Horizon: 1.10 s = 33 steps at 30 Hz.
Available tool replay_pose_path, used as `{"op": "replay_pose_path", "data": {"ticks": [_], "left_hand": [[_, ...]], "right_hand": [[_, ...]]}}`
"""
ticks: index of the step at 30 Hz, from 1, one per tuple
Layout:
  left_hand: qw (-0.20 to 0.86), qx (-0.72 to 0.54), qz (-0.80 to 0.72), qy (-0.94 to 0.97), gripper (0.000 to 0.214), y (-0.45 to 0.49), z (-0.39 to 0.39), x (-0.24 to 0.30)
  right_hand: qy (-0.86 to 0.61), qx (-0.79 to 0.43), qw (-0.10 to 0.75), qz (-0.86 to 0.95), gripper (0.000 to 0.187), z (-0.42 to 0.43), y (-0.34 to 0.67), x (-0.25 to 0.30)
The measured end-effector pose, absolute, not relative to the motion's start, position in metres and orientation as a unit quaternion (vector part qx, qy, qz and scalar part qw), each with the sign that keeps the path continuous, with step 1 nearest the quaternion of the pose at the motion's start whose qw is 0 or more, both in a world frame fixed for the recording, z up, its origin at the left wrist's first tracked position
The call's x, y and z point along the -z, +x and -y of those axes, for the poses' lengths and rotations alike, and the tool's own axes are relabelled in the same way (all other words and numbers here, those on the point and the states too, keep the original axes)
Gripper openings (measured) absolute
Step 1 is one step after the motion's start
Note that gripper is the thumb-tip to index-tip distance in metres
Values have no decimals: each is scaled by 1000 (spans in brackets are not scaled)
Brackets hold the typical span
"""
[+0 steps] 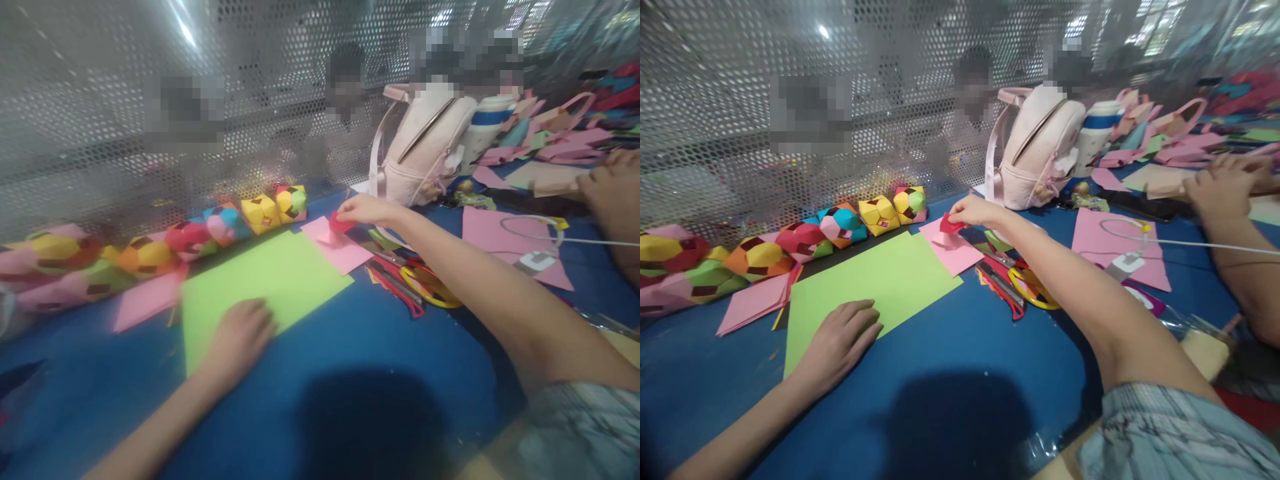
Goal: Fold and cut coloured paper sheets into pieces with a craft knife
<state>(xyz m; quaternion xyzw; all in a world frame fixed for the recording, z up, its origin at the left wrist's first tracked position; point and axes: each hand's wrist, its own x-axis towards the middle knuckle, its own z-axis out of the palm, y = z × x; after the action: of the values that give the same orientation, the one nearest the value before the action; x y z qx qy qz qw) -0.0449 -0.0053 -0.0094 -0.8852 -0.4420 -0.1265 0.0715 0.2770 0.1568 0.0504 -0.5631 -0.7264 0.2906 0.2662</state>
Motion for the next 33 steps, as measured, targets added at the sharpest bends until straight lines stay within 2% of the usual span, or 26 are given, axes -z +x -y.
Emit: {"op": "replay_pose_path", "data": {"ticks": [5,10,13,17,22,25,27,30,33], "left_hand": [[65,133,442,-885,35,-44,5,9],[71,131,455,-878,35,-45,6,10],[71,129,463,-874,36,-47,6,12],[73,132,468,-871,40,-48,6,13],[85,139,457,-874,49,-48,8,13],[84,142,460,-872,53,-49,8,15],[81,142,471,-867,53,-50,7,17],[77,137,477,-865,53,-50,6,19],[76,132,480,-864,51,-48,7,19]], "right_hand": [[-562,-285,249,736,18,-146,277,-51],[-539,-278,166,778,15,-131,276,-56],[-544,-224,152,794,15,-128,275,-56],[-543,-138,163,812,24,-118,264,-54],[-425,-105,116,892,15,-66,229,-40],[-355,-72,100,927,32,-36,212,-25],[-305,16,93,948,41,-30,207,-15],[-263,111,69,956,43,-34,205,-5],[-251,122,52,959,39,-43,205,-2]]}}
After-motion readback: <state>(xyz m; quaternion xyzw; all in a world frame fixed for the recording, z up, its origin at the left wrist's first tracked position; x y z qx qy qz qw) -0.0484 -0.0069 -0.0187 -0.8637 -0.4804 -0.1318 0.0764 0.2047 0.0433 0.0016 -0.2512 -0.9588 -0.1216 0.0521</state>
